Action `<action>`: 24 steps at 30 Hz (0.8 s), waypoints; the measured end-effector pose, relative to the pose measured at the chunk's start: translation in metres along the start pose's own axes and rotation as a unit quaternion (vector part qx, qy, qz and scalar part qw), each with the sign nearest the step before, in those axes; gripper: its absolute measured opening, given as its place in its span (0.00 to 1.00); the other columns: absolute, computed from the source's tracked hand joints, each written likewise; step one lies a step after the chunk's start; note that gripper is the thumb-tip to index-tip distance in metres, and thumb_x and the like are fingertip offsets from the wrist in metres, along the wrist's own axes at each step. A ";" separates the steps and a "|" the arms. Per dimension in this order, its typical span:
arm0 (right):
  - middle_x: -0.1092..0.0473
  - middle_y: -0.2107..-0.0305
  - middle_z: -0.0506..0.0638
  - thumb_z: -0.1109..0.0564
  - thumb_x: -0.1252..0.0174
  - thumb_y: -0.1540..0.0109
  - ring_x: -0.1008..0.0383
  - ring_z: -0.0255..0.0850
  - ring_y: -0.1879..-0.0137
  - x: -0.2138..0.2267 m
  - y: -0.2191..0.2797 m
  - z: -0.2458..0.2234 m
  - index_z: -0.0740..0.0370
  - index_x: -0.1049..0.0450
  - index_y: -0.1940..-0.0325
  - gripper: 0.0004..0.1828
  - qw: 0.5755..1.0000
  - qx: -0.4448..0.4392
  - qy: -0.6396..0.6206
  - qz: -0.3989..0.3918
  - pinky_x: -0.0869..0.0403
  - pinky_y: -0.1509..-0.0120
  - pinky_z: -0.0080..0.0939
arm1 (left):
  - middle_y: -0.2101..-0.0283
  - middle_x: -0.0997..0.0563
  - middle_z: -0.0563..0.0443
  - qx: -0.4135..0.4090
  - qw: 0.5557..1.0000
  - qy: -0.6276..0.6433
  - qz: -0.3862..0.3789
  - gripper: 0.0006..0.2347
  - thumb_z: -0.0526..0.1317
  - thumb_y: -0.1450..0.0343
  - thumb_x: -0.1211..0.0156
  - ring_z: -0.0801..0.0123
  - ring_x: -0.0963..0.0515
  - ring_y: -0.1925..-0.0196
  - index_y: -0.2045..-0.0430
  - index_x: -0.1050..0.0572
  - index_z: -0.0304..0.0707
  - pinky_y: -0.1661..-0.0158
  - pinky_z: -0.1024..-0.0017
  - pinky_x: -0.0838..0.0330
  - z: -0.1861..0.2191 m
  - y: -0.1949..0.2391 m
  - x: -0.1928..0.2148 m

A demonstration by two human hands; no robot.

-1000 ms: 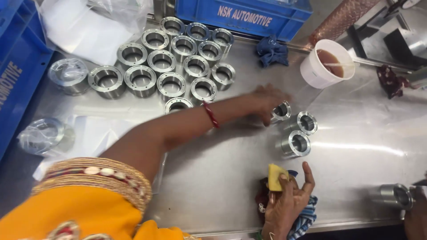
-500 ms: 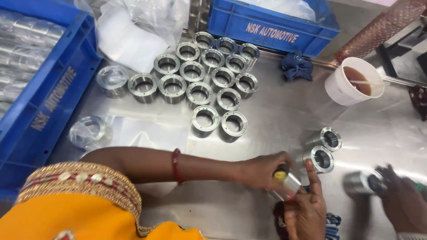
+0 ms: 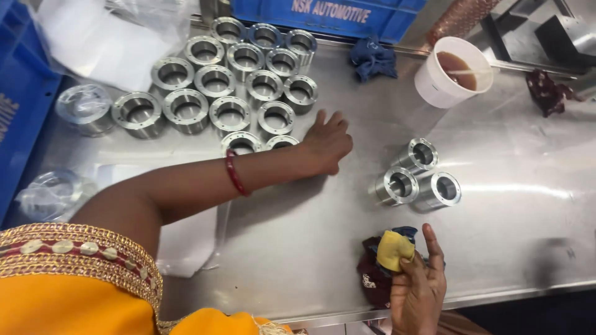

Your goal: Wiping metal rings with a sponge and placing them into individual plastic bags.

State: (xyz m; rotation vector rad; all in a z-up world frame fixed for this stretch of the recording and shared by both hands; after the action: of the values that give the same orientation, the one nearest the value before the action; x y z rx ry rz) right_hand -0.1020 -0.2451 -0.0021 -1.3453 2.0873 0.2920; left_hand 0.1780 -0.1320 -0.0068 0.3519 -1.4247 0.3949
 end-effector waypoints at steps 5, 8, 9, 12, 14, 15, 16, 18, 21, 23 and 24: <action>0.26 0.56 0.63 0.73 0.52 0.41 0.21 0.38 0.52 -0.008 0.002 -0.007 0.65 0.45 0.23 0.40 0.976 -0.023 0.112 0.185 0.21 0.55 0.27 | 0.40 0.30 0.41 -0.078 0.990 0.086 0.078 0.40 0.50 0.49 0.21 0.43 0.35 0.35 0.40 0.35 0.48 0.44 0.42 0.36 0.079 -0.063 -0.007; 0.27 0.56 0.63 0.73 0.47 0.39 0.23 0.39 0.55 -0.003 0.008 -0.010 0.64 0.43 0.21 0.40 0.967 -0.002 0.177 0.181 0.26 0.64 0.25 | 0.39 0.33 0.40 -0.091 0.977 0.181 0.067 0.41 0.51 0.50 0.20 0.39 0.35 0.38 0.40 0.35 0.53 0.49 0.45 0.32 0.107 -0.069 -0.021; 0.27 0.56 0.64 0.73 0.44 0.36 0.25 0.40 0.56 -0.002 0.010 -0.014 0.66 0.42 0.20 0.39 0.958 0.015 0.223 0.179 0.29 0.68 0.27 | 0.42 0.32 0.41 -0.073 0.971 0.218 0.065 0.35 0.51 0.47 0.22 0.39 0.34 0.40 0.45 0.32 0.54 0.51 0.49 0.27 0.109 -0.066 -0.023; 0.26 0.58 0.66 0.70 0.47 0.35 0.24 0.41 0.57 -0.016 0.014 -0.031 0.66 0.44 0.22 0.35 0.915 0.032 0.328 0.233 0.27 0.65 0.29 | 0.48 0.27 0.41 -0.042 0.906 0.421 0.016 0.36 0.56 0.44 0.25 0.49 0.25 0.46 0.45 0.35 0.44 0.50 0.52 0.25 0.110 -0.032 -0.036; 0.25 0.57 0.64 0.71 0.52 0.36 0.22 0.41 0.56 -0.053 0.003 -0.033 0.64 0.46 0.22 0.36 0.903 -0.010 0.376 0.207 0.23 0.59 0.28 | 0.50 0.26 0.39 0.061 0.814 0.569 -0.102 0.35 0.56 0.43 0.28 0.48 0.24 0.54 0.45 0.38 0.43 0.56 0.51 0.26 0.117 0.018 -0.018; 0.24 0.55 0.62 0.71 0.56 0.37 0.20 0.41 0.54 -0.071 -0.003 -0.032 0.62 0.48 0.22 0.37 0.886 -0.051 0.426 0.179 0.19 0.54 0.27 | 0.52 0.25 0.37 0.159 0.677 0.687 -0.210 0.34 0.56 0.41 0.32 0.46 0.23 0.61 0.45 0.40 0.43 0.63 0.51 0.28 0.126 0.047 -0.016; 0.24 0.55 0.62 0.71 0.56 0.37 0.20 0.41 0.54 -0.071 -0.005 -0.031 0.62 0.48 0.22 0.37 0.886 -0.051 0.423 0.182 0.19 0.54 0.27 | 0.52 0.25 0.37 0.160 0.679 0.685 -0.213 0.34 0.56 0.41 0.32 0.46 0.23 0.61 0.45 0.40 0.43 0.63 0.51 0.28 0.127 0.060 -0.021; 0.26 0.57 0.62 0.74 0.63 0.44 0.20 0.41 0.55 -0.073 -0.014 -0.011 0.58 0.47 0.22 0.44 0.946 -0.179 0.235 0.131 0.20 0.55 0.35 | 0.51 0.24 0.35 0.155 0.597 0.753 -0.230 0.35 0.59 0.39 0.32 0.46 0.23 0.57 0.46 0.38 0.38 0.59 0.53 0.32 0.132 0.080 -0.026; 0.30 0.54 0.69 0.77 0.60 0.40 0.23 0.40 0.55 -0.029 -0.023 0.005 0.65 0.49 0.16 0.45 0.987 -0.142 0.063 0.032 0.24 0.60 0.32 | 0.44 0.28 0.39 -0.210 0.839 0.481 0.141 0.35 0.51 0.41 0.27 0.54 0.28 0.39 0.42 0.36 0.41 0.44 0.58 0.26 0.116 0.082 0.018; 0.30 0.55 0.66 0.77 0.60 0.42 0.23 0.37 0.58 -0.048 -0.030 0.007 0.64 0.47 0.18 0.45 0.980 -0.152 0.107 0.063 0.24 0.62 0.32 | 0.45 0.28 0.39 -0.207 0.834 0.496 0.124 0.35 0.53 0.41 0.26 0.52 0.28 0.39 0.43 0.37 0.41 0.43 0.56 0.28 0.109 0.068 0.021; 0.30 0.55 0.64 0.76 0.61 0.44 0.23 0.35 0.61 -0.056 -0.033 0.007 0.63 0.46 0.21 0.45 0.971 -0.160 0.153 0.092 0.25 0.64 0.32 | 0.45 0.28 0.39 -0.206 0.829 0.509 0.110 0.35 0.54 0.40 0.24 0.50 0.29 0.39 0.45 0.38 0.40 0.41 0.54 0.29 0.106 0.060 0.023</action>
State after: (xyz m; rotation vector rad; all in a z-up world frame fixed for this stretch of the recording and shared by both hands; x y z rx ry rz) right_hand -0.0552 -0.2153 0.0316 -1.4554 2.5126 0.5497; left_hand 0.0591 -0.1263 0.0281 -0.3649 -0.4497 0.3588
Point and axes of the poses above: each hand's wrist, its own y-axis away from the middle knuckle, its own x-axis out of the back of the hand, z = x × y, the point moved 6 cm from there along -y, towards the middle knuckle
